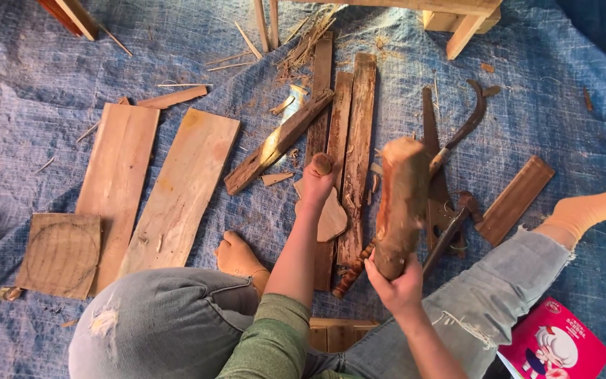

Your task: Carving details into a wooden instrument component using a hand tool and a wooden block as a mallet.

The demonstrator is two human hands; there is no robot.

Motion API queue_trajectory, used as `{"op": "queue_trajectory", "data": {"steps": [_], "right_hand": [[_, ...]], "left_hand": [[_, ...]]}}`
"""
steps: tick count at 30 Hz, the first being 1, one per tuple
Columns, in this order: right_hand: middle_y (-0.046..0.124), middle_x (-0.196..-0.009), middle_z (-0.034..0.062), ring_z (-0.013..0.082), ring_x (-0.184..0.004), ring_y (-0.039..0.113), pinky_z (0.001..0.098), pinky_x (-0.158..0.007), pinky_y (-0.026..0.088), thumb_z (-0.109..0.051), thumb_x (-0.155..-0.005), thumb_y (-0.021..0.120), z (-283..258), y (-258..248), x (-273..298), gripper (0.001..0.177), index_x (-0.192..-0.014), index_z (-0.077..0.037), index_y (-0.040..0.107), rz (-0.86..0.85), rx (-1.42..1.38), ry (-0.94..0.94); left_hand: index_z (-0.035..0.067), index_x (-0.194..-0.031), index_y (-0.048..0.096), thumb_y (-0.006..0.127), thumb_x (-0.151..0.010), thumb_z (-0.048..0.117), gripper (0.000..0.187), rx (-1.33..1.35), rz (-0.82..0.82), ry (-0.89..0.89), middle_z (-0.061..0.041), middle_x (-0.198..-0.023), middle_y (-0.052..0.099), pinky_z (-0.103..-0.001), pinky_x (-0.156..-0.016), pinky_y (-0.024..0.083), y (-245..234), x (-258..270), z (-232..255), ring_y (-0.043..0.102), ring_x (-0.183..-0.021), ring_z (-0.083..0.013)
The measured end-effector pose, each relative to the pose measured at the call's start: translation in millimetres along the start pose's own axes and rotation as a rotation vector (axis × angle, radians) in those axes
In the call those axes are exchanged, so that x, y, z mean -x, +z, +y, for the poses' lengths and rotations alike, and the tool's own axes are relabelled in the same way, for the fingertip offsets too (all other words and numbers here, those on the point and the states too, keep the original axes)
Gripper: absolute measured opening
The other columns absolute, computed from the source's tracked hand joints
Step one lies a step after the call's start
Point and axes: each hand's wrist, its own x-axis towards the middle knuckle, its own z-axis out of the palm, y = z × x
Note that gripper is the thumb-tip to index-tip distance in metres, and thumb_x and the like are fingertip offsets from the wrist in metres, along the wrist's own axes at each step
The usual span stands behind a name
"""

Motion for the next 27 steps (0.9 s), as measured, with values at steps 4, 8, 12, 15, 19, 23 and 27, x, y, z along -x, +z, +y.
{"op": "queue_trajectory", "data": {"steps": [4, 8, 12, 15, 19, 23, 27], "right_hand": [[0.068, -0.094, 0.0033, 0.0141, -0.078, 0.067, 0.0248, -0.070, 0.058, 0.002, -0.082, 0.069, -12.1, 13.6, -3.6, 0.032, -0.110, -0.005, 0.057, -0.013, -0.050, -0.158], [0.072, -0.075, 0.0018, 0.0115, -0.055, 0.063, 0.0234, -0.052, 0.053, -0.006, -0.077, 0.074, -15.3, 18.9, -2.5, 0.029, -0.103, -0.006, 0.061, -0.114, 0.031, -0.089], [0.074, -0.075, 0.0037, 0.0120, -0.058, 0.062, 0.0262, -0.054, 0.051, -0.006, -0.075, 0.074, -44.1, 26.0, 4.1, 0.030, -0.104, -0.004, 0.064, -0.179, 0.059, -0.055], [0.079, -0.089, 0.0087, 0.0176, -0.064, 0.075, 0.0275, -0.056, 0.061, -0.007, -0.074, 0.076, -28.6, 29.7, 16.3, 0.037, -0.107, -0.002, 0.062, -0.217, -0.055, -0.164], [0.079, -0.085, 0.0068, 0.0137, -0.064, 0.070, 0.0263, -0.057, 0.058, -0.003, -0.072, 0.076, -41.9, 27.7, 14.3, 0.032, -0.103, -0.001, 0.067, -0.275, -0.098, -0.116], [0.075, -0.076, 0.0033, 0.0118, -0.054, 0.060, 0.0250, -0.051, 0.049, -0.004, -0.073, 0.076, -46.5, 36.2, 18.3, 0.044, -0.115, -0.004, 0.062, -0.298, -0.051, -0.115], [0.079, -0.087, 0.0079, 0.0160, -0.067, 0.069, 0.0273, -0.062, 0.055, -0.009, -0.074, 0.074, -55.7, 39.5, 15.9, 0.048, -0.120, -0.002, 0.062, -0.356, -0.012, 0.038]], "left_hand": [[0.008, -0.088, 0.066, 0.076, -0.088, 0.014, 0.012, -0.031, -0.011, -0.081, 0.002, -0.081, 0.065, -0.026, -0.070, 0.050, 1.4, 2.4, -2.9, 0.056, -0.071, -0.0103], [0.007, -0.084, 0.061, 0.077, -0.088, 0.012, 0.017, 0.032, -0.028, -0.026, 0.003, -0.083, 0.062, -0.024, -0.071, 0.048, 3.5, 4.1, 3.5, 0.054, -0.073, -0.0095], [0.009, -0.086, 0.065, 0.084, -0.081, 0.025, 0.026, -0.586, -0.061, -0.087, -0.001, -0.069, 0.066, -0.031, -0.060, 0.047, 0.6, -24.4, -79.4, 0.058, -0.061, -0.0173], [0.009, -0.090, 0.065, 0.075, -0.089, 0.000, 0.013, 0.256, -0.025, -0.165, 0.005, -0.084, 0.060, -0.020, -0.072, 0.046, 4.3, 4.9, -11.7, 0.052, -0.074, -0.0053], [0.009, -0.084, 0.061, 0.079, -0.087, 0.010, 0.018, 0.052, -0.042, -0.050, 0.005, -0.079, 0.059, -0.022, -0.067, 0.046, 4.9, -0.8, -15.9, 0.050, -0.072, -0.0072], [0.013, -0.078, 0.057, 0.078, -0.086, 0.012, 0.023, 0.012, -0.088, -0.090, 0.007, -0.069, 0.052, -0.021, -0.061, 0.041, 3.1, -0.5, -5.5, 0.046, -0.063, -0.0067], [0.011, -0.079, 0.055, 0.075, -0.088, 0.010, 0.022, 0.022, -0.098, -0.078, 0.004, -0.071, 0.053, -0.023, -0.066, 0.041, 3.0, 3.8, 17.1, 0.045, -0.065, -0.0092]]}}
